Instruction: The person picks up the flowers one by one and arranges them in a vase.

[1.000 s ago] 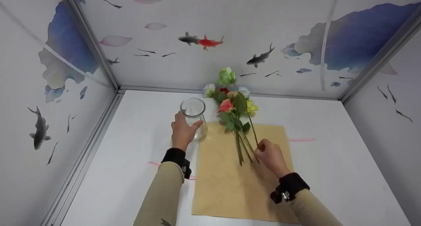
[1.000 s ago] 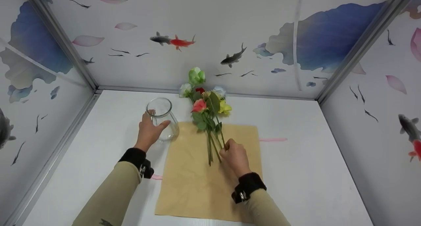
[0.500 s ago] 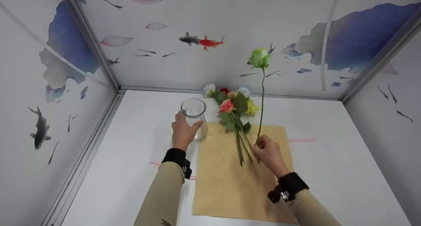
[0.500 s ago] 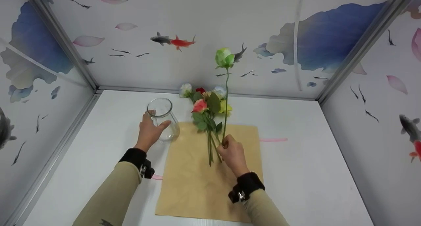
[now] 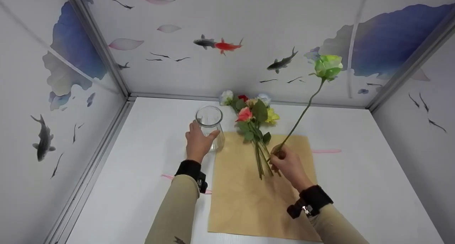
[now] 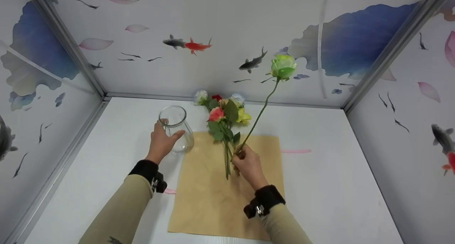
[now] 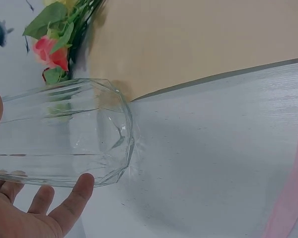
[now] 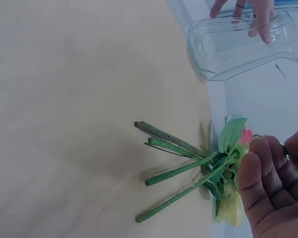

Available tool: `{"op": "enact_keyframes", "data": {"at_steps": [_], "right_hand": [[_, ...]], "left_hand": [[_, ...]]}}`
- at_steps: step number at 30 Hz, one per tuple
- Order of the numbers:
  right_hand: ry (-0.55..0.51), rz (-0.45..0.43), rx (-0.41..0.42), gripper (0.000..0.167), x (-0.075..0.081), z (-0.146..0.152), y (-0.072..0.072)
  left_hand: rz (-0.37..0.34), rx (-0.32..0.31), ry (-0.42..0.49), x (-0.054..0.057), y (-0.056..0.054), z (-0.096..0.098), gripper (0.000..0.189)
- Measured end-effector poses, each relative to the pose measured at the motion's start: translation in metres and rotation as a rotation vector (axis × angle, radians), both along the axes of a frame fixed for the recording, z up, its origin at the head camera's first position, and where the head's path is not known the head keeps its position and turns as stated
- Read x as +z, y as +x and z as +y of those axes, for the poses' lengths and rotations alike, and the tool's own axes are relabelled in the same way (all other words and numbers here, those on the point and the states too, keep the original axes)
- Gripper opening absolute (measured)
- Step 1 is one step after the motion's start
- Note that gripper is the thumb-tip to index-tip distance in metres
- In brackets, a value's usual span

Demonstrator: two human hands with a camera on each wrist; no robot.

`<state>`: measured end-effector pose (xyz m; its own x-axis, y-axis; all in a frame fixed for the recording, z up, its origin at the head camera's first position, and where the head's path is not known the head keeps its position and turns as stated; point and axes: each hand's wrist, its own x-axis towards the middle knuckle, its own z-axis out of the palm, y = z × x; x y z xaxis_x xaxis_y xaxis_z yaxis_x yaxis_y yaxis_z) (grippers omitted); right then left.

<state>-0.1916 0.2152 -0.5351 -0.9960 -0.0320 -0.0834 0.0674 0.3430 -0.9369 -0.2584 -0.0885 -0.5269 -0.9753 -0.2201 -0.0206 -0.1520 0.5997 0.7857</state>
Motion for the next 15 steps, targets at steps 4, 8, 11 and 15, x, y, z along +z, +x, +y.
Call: {"op": "enact_keyframes", "data": {"at_steps": [4, 8, 11, 15], "right_hand": [[-0.096, -0.019, 0.012, 0.011, 0.001, -0.002, -0.001], [-0.146, -0.032, 0.06, 0.014, 0.004, -0.004, 0.0], [-0.16, -0.044, 0.103, 0.015, 0.007, -0.007, 0.001], [-0.174, -0.041, 0.129, 0.015, 0.01, -0.011, 0.001]], "left_hand": [[-0.005, -0.003, 0.005, 0.001, 0.001, 0.0, 0.1], [-0.016, -0.004, 0.006, 0.001, 0.001, 0.0, 0.101], [-0.023, -0.004, 0.005, 0.001, 0.001, -0.001, 0.102], [-0.04, -0.004, 0.011, 0.002, 0.0, 0.0, 0.103]]}}
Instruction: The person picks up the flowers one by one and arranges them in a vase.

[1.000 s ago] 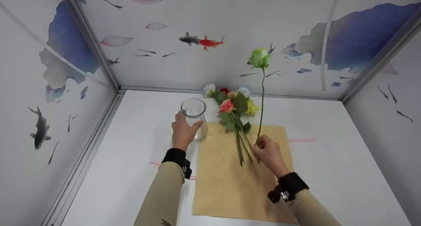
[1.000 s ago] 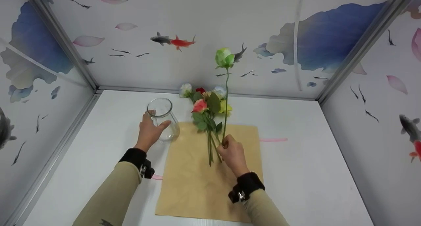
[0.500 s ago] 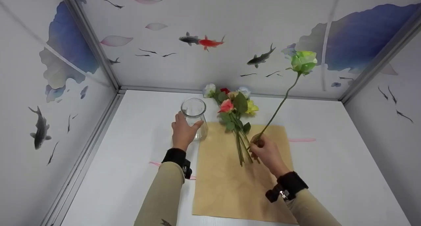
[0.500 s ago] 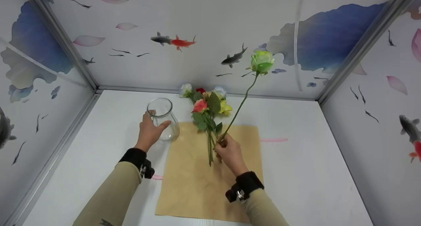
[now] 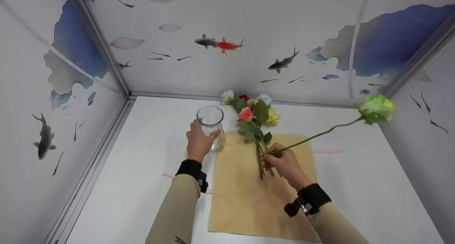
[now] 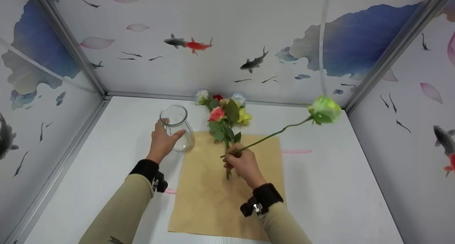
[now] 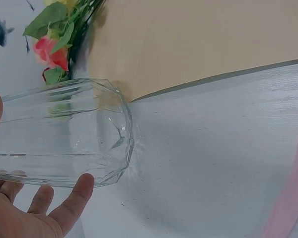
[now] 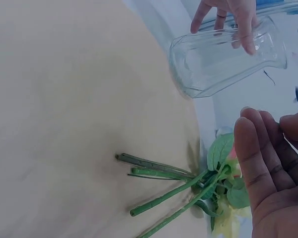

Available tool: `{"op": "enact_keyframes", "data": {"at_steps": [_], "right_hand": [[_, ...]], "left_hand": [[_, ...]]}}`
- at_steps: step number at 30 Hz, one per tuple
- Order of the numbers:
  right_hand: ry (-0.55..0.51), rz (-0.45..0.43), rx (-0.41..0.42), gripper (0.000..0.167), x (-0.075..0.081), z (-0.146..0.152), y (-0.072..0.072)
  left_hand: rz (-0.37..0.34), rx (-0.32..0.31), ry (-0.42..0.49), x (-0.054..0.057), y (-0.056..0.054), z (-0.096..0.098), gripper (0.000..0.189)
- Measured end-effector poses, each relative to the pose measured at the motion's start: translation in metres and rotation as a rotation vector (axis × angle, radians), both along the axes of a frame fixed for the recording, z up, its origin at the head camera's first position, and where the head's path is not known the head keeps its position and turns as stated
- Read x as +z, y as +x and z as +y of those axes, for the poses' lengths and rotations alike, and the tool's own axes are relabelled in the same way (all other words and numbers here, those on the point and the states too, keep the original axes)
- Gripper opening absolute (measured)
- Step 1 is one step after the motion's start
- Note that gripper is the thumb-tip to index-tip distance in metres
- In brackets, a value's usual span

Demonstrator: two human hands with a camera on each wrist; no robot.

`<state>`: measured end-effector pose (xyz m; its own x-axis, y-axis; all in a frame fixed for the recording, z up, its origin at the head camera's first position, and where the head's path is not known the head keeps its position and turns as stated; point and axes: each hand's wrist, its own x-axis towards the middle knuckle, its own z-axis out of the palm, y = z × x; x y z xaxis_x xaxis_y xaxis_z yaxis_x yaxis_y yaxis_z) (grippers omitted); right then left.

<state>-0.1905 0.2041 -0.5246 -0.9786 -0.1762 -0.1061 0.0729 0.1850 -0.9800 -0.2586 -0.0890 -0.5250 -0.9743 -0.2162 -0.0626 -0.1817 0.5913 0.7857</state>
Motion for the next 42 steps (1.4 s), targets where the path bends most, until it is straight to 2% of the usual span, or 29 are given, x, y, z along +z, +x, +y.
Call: {"op": "enact_keyframes", "data": {"at_steps": [13, 17, 22, 30, 36, 42], "right_hand": [[0.014, 0.035, 0.005, 0.032, 0.015, -0.012, -0.002], [0.047, 0.084, -0.015, 0.027, 0.024, -0.019, -0.006], [0.086, 0.121, 0.033, 0.02, 0.039, -0.03, -0.015], [0.113, 0.107, 0.086, 0.017, 0.067, -0.056, -0.031], [0.066, 0.109, 0.097, 0.022, 0.083, -0.074, -0.045], [0.085, 0.174, 0.113, 0.011, 0.097, -0.092, -0.056]], "left_hand": [[-0.012, 0.001, -0.005, -0.001, -0.002, 0.001, 0.104], [-0.009, 0.001, -0.01, -0.001, -0.001, 0.001, 0.103], [0.005, 0.004, -0.013, -0.002, -0.001, 0.001, 0.103], [-0.007, -0.002, -0.005, -0.002, -0.002, 0.001, 0.103], [-0.01, 0.008, -0.012, -0.003, -0.002, 0.002, 0.102], [-0.01, 0.02, -0.029, -0.003, -0.003, 0.001, 0.102]]}}
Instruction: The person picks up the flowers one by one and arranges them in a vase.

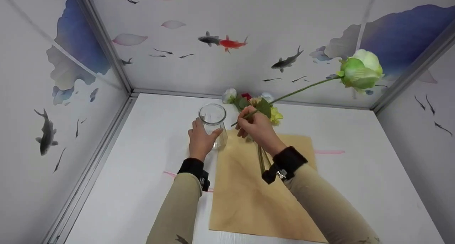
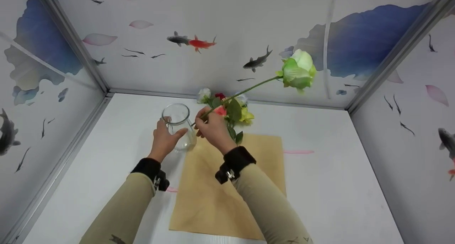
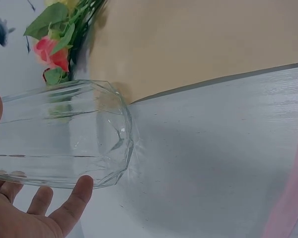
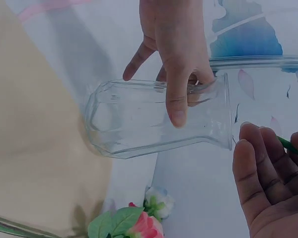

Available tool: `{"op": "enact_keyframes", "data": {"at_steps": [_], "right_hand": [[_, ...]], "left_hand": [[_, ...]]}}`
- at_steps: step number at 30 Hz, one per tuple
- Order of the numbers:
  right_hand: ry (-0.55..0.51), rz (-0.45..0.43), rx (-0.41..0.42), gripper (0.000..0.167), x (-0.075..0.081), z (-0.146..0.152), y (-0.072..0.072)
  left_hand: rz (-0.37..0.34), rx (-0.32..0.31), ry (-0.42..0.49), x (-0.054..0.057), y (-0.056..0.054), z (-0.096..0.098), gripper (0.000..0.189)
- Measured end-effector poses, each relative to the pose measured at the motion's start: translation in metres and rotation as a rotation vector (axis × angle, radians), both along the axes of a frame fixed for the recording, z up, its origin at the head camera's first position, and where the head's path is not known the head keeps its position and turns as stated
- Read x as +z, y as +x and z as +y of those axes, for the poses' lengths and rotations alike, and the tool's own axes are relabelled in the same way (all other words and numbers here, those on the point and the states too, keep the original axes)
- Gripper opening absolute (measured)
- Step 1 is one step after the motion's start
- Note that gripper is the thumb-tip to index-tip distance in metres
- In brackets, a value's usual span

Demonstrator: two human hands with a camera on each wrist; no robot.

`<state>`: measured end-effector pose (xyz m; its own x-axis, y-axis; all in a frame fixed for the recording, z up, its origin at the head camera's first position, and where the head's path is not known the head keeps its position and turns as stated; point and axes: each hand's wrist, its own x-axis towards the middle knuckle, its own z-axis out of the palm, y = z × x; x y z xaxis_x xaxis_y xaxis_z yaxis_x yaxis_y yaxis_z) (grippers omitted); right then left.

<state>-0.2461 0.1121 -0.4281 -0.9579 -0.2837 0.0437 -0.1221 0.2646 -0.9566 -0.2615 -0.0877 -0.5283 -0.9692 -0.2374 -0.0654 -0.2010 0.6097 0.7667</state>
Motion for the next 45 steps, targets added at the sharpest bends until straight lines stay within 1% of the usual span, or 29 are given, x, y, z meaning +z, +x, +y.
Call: {"op": "enact_keyframes", "data": {"at_steps": [3, 8, 12, 14, 18, 21, 25, 28, 35, 38, 40, 43, 45], "right_hand": [[-0.004, 0.001, -0.011, 0.009, 0.005, -0.008, -0.005], [-0.032, -0.051, -0.025, 0.009, 0.011, -0.02, -0.014], [-0.067, -0.077, -0.019, 0.009, 0.012, -0.028, -0.02], [-0.091, -0.086, -0.007, 0.011, 0.012, -0.031, -0.022], [-0.112, -0.104, 0.008, 0.02, 0.011, -0.038, -0.025], [-0.093, -0.108, 0.0, 0.023, 0.009, -0.043, -0.026], [-0.04, -0.11, -0.025, 0.018, 0.006, -0.049, -0.025], [0.0, -0.112, -0.028, 0.016, 0.003, -0.053, -0.025], [0.1, -0.141, 0.034, 0.015, -0.004, -0.056, -0.024], [0.1, -0.165, 0.053, 0.021, -0.006, -0.055, -0.023], [0.083, -0.181, 0.055, 0.029, -0.006, -0.055, -0.022], [0.046, -0.184, 0.033, 0.038, -0.006, -0.055, -0.022], [0.024, -0.176, 0.003, 0.037, -0.005, -0.056, -0.022]], "left_hand": [[-0.004, 0.002, 0.001, 0.0, 0.0, 0.0, 0.101], [-0.014, 0.005, 0.003, 0.0, -0.001, 0.0, 0.101], [-0.006, 0.002, -0.005, 0.0, -0.001, 0.001, 0.101], [0.0, -0.002, -0.006, 0.0, 0.0, 0.0, 0.101], [0.0, -0.008, 0.002, 0.003, 0.001, 0.0, 0.101], [-0.001, -0.009, 0.0, 0.003, 0.001, 0.0, 0.101], [0.004, -0.01, -0.008, 0.003, 0.001, 0.0, 0.1], [0.002, -0.014, -0.018, 0.002, 0.0, 0.0, 0.098], [0.008, -0.012, -0.004, 0.002, 0.001, 0.0, 0.093], [0.011, -0.007, -0.004, 0.002, 0.001, 0.0, 0.092], [0.015, -0.003, -0.01, 0.001, 0.001, 0.0, 0.091], [0.027, 0.0, -0.02, 0.001, 0.001, 0.001, 0.091], [0.037, 0.0, -0.018, 0.001, 0.002, 0.001, 0.091]]}}
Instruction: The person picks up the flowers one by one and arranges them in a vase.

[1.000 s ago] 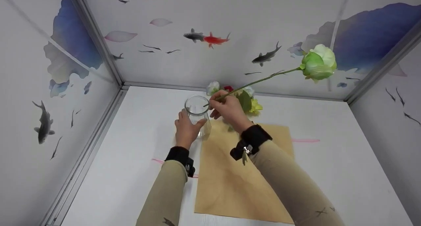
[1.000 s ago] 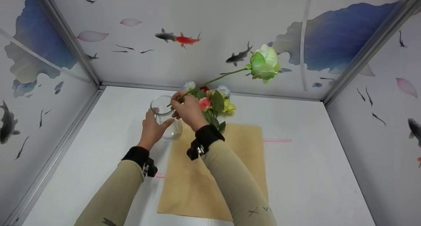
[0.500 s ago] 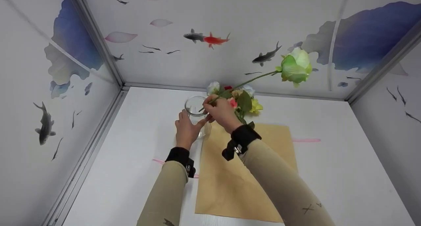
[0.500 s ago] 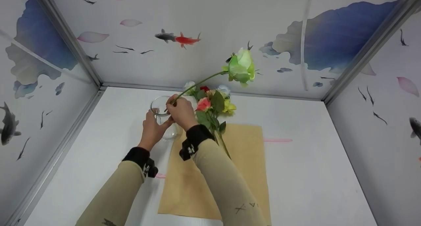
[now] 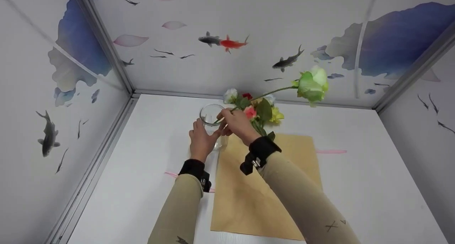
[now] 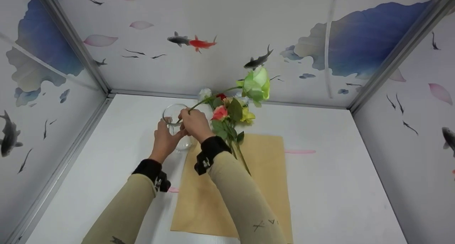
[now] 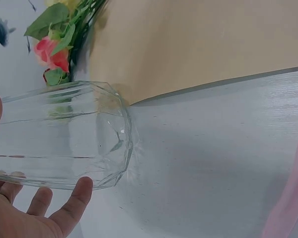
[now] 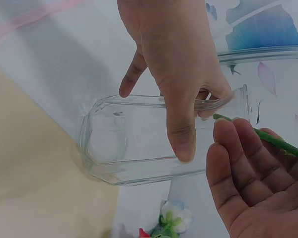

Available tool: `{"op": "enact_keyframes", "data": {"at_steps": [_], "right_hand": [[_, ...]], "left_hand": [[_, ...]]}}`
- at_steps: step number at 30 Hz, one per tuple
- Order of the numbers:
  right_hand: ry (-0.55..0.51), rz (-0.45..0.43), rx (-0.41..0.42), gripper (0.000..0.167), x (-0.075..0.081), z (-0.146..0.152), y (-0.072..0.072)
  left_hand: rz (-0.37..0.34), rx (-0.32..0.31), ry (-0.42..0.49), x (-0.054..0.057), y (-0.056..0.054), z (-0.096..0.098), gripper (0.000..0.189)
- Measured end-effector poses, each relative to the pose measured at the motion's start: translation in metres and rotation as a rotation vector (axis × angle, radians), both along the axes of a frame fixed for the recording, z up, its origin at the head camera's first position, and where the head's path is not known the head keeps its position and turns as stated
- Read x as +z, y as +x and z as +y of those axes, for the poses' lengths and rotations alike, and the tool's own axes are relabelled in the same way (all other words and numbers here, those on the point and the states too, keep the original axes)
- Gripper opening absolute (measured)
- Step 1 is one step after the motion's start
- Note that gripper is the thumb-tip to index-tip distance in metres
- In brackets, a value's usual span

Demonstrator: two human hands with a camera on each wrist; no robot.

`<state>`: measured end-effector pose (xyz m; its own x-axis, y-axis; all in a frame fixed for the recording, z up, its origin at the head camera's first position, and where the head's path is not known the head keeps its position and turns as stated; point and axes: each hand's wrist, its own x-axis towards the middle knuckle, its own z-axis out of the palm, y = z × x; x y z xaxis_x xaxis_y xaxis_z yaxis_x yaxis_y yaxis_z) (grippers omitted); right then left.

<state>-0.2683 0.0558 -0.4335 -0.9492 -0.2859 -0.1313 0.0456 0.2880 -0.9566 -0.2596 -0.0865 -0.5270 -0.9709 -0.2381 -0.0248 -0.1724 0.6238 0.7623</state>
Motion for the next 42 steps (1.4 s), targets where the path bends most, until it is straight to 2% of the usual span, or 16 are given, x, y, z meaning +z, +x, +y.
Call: {"op": "enact_keyframes", "data": {"at_steps": [5, 10, 17, 22, 27, 33, 39, 42], "right_hand": [[-0.001, 0.025, -0.071, 0.021, -0.001, -0.002, -0.003], [0.0, 0.047, -0.056, 0.007, 0.002, -0.003, -0.003], [-0.034, 0.072, -0.074, 0.005, 0.002, 0.0, -0.002], [0.001, 0.04, -0.051, 0.011, 0.004, 0.0, -0.001], [-0.053, 0.036, -0.043, 0.024, 0.007, -0.001, 0.001], [-0.129, 0.081, -0.048, 0.027, 0.008, 0.0, 0.003], [-0.145, 0.082, -0.062, 0.024, 0.01, 0.001, 0.004], [-0.138, 0.077, -0.07, 0.029, 0.01, 0.0, 0.003]], "left_hand": [[-0.001, -0.008, 0.002, -0.001, 0.001, 0.0, 0.096], [0.002, -0.003, 0.008, -0.001, 0.001, 0.0, 0.097], [-0.012, 0.001, -0.008, -0.001, -0.001, -0.001, 0.098], [-0.022, 0.0, -0.001, 0.0, 0.0, -0.001, 0.099], [-0.028, -0.007, -0.005, 0.0, 0.001, -0.001, 0.098], [-0.024, -0.01, 0.003, 0.0, 0.001, -0.001, 0.098], [-0.023, -0.016, -0.003, 0.0, 0.001, 0.0, 0.098], [-0.026, -0.017, -0.001, 0.0, 0.001, 0.0, 0.098]]}}
